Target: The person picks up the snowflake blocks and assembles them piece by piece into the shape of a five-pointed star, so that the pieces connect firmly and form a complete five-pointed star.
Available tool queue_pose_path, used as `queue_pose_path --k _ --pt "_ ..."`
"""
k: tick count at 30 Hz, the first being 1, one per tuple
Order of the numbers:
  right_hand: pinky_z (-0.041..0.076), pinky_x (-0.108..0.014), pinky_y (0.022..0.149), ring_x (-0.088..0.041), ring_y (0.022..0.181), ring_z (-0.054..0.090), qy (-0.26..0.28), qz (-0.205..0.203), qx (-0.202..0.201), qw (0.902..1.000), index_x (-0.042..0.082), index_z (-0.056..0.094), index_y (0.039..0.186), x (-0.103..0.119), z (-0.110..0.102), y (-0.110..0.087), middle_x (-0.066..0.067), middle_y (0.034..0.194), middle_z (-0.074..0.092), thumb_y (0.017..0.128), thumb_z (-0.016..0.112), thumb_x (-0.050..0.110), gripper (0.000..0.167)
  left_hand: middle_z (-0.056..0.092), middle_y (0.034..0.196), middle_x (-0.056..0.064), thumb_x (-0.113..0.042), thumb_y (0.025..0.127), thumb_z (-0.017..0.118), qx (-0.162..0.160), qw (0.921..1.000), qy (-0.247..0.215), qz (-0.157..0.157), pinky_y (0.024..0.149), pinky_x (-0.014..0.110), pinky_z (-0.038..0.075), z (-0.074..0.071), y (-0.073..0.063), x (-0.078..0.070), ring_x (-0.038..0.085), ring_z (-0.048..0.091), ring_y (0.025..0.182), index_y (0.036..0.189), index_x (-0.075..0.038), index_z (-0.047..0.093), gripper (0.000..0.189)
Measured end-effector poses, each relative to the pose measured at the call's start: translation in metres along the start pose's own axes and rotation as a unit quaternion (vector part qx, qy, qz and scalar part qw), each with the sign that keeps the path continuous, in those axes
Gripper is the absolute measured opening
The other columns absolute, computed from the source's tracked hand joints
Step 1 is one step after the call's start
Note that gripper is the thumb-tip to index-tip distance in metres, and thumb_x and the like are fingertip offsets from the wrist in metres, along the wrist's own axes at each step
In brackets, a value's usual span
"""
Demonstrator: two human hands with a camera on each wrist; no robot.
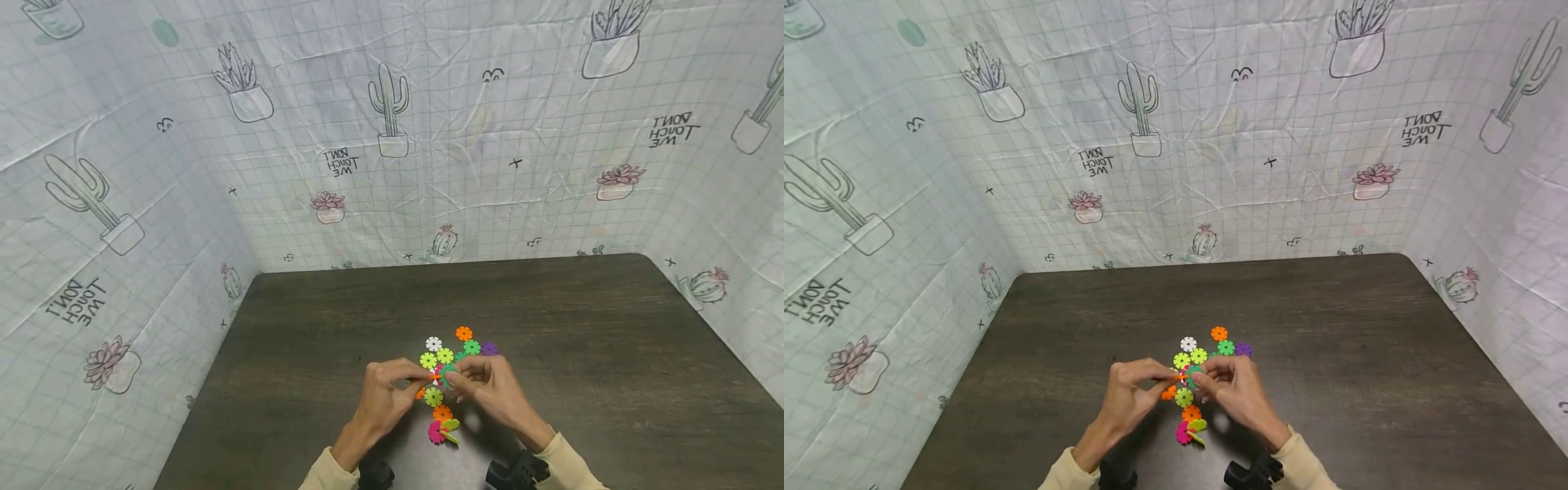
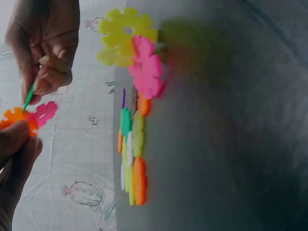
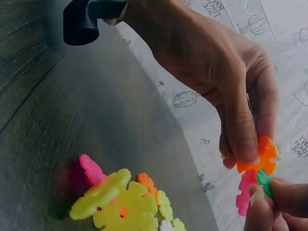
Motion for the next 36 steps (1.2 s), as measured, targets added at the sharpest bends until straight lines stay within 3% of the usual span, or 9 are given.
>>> queue_pose_path --k 10,16,19,22,26,29,33,36 --pt "0.063 -0.034 0.063 -0.015 0.066 0.073 0.044 0.002 0.038 0.9983 -0.013 0.071 0.099 0.000 0.003 -0.001 -0.017 0.081 0.077 0.097 0.074 0.011 0.024 0.080 0.081 0.000 -0.001 0.086 0.083 -0.005 0.9992 -0.012 0.037 0.072 0.014 0.058 -0.003 -0.005 -0.002 0.005 0.076 0.074 0.089 -0.010 0.083 0.010" --pt "0.064 -0.036 0.066 -0.016 0.068 0.075 0.037 0.000 0.057 0.9977 -0.011 0.073 0.099 -0.002 0.001 0.000 -0.026 0.088 0.077 0.098 0.073 0.013 0.024 0.080 0.082 -0.001 -0.007 0.089 0.082 0.001 0.9997 -0.019 0.012 0.071 0.013 0.058 -0.004 -0.007 0.000 0.002 0.075 0.075 0.090 -0.011 0.083 0.004" --pt "0.064 -0.040 0.066 -0.018 0.069 0.074 0.028 0.006 0.066 0.9974 -0.008 0.073 0.102 -0.004 -0.001 0.000 -0.028 0.091 0.076 0.100 0.072 0.018 0.026 0.080 0.083 -0.002 -0.010 0.090 0.082 0.013 0.9992 -0.025 -0.027 0.070 0.013 0.059 -0.003 -0.009 0.002 0.000 0.075 0.076 0.092 -0.014 0.083 0.004" --pt "0.064 -0.042 0.065 -0.019 0.069 0.073 0.009 0.010 0.070 0.9975 -0.004 0.074 0.106 -0.009 -0.004 0.001 -0.026 0.091 0.076 0.103 0.068 0.021 0.027 0.081 0.084 0.000 -0.014 0.089 0.083 0.018 0.9934 -0.054 -0.100 0.068 0.017 0.061 -0.004 -0.013 0.005 0.003 0.076 0.074 0.092 -0.014 0.083 0.003" --pt "0.063 -0.041 0.062 -0.019 0.068 0.072 -0.024 0.020 0.049 0.9983 -0.002 0.075 0.108 -0.016 -0.009 0.003 -0.022 0.089 0.077 0.104 0.066 0.026 0.029 0.082 0.089 0.002 -0.021 0.090 0.083 0.016 0.9710 -0.093 -0.219 0.069 0.023 0.063 -0.008 -0.017 0.011 0.010 0.078 0.075 0.094 -0.016 0.083 0.007" --pt "0.062 -0.039 0.060 -0.022 0.067 0.071 -0.053 0.025 0.035 0.9976 -0.002 0.075 0.108 -0.019 -0.014 0.003 -0.019 0.088 0.077 0.103 0.068 0.027 0.030 0.082 0.092 0.001 -0.024 0.092 0.082 0.033 0.9553 -0.096 -0.278 0.072 0.024 0.063 -0.011 -0.019 0.014 0.010 0.077 0.078 0.101 -0.017 0.083 0.012" --pt "0.060 -0.037 0.057 -0.021 0.066 0.069 -0.090 0.023 0.034 0.9951 0.000 0.076 0.105 -0.023 -0.016 0.004 -0.015 0.087 0.077 0.102 0.069 0.026 0.027 0.080 0.093 0.005 -0.022 0.094 0.079 0.068 0.9450 -0.095 -0.306 0.074 0.022 0.062 -0.013 -0.022 0.017 0.011 0.076 0.080 0.111 -0.011 0.081 0.020" --pt "0.059 -0.034 0.055 -0.017 0.065 0.068 -0.117 0.023 0.030 0.9924 0.005 0.077 0.102 -0.027 -0.016 0.005 -0.008 0.084 0.077 0.101 0.071 0.026 0.022 0.080 0.092 0.007 -0.019 0.095 0.078 0.087 0.9376 -0.104 -0.320 0.071 0.021 0.061 -0.015 -0.024 0.019 0.018 0.077 0.079 0.110 -0.009 0.081 0.018"
Point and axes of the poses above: each hand's wrist, its own y-axis towards the middle knuckle, its own z-axis out of the palm, x = y × z, the point moved 2 cm from there along y, towards the middle knuckle
